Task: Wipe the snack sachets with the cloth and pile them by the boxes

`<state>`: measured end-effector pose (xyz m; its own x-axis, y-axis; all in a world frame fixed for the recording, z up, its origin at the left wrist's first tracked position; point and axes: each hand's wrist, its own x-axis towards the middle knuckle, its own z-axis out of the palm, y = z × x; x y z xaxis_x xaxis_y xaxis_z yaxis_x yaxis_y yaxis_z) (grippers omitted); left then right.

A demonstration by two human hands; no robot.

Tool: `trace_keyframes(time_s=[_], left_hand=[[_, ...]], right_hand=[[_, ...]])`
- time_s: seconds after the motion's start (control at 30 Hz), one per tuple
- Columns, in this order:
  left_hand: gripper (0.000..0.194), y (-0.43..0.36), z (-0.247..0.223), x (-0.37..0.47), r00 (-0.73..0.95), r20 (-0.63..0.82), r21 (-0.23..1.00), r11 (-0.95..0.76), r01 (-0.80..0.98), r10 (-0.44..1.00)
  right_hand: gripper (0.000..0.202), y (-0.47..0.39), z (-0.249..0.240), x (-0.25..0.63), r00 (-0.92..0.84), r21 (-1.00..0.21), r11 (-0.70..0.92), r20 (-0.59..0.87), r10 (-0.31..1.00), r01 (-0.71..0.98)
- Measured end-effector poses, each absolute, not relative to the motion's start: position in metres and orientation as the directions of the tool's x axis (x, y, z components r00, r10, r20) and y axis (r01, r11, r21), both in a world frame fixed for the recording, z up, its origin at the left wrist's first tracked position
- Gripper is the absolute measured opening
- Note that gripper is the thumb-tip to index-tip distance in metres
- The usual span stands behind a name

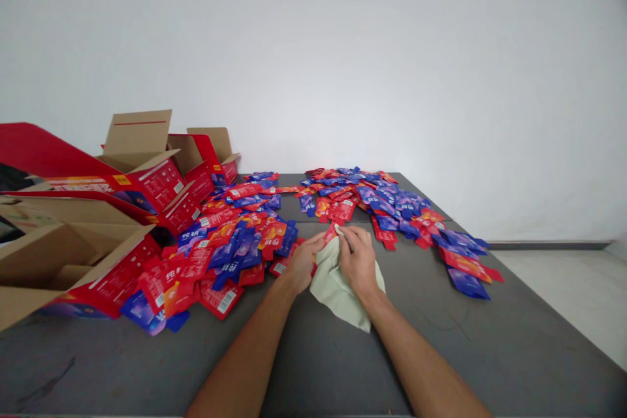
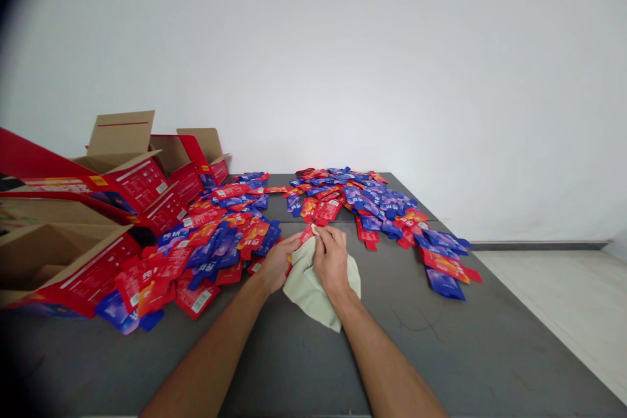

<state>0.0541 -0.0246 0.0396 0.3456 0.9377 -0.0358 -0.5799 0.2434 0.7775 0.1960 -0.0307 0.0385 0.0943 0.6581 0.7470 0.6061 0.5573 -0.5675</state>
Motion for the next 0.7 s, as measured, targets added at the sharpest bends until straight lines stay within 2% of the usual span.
trace_keyframes(time_s=[0.23, 0.4, 0.5, 0.6, 0.7], left_hand=[[0.036, -0.022, 0.048, 0.057, 0.346, -0.076, 0.763, 0.278, -0.584, 0.935], [0.029, -0.017, 0.047, 0.056, 0.202, 0.014, 0.749, 0.124, -0.651, 0.979], [0.03, -0.012, 0.038, 0.053, 0.109, 0.049, 0.788, 0.028, -0.615, 0.993], [0.034, -0.008, 0.032, 0.048, -0.001, 0.112, 0.902, -0.102, -0.418, 0.994], [0.037, -0.007, 0.032, 0.041, -0.064, 0.255, 0.967, -0.255, 0.017, 0.965]], right_hand=[[0.028, -0.035, 0.029, 0.182, -0.143, -0.525, 0.681, 0.729, 0.669, 0.51], [0.033, -0.042, 0.029, 0.171, -0.325, -0.531, 0.737, 0.671, 0.667, 0.417], [0.035, -0.044, 0.032, 0.17, -0.373, -0.535, 0.748, 0.651, 0.661, 0.393], [0.036, -0.043, 0.033, 0.171, -0.405, -0.536, 0.736, 0.615, 0.676, 0.414], [0.035, -0.04, 0.031, 0.176, -0.359, -0.535, 0.669, 0.574, 0.736, 0.517]])
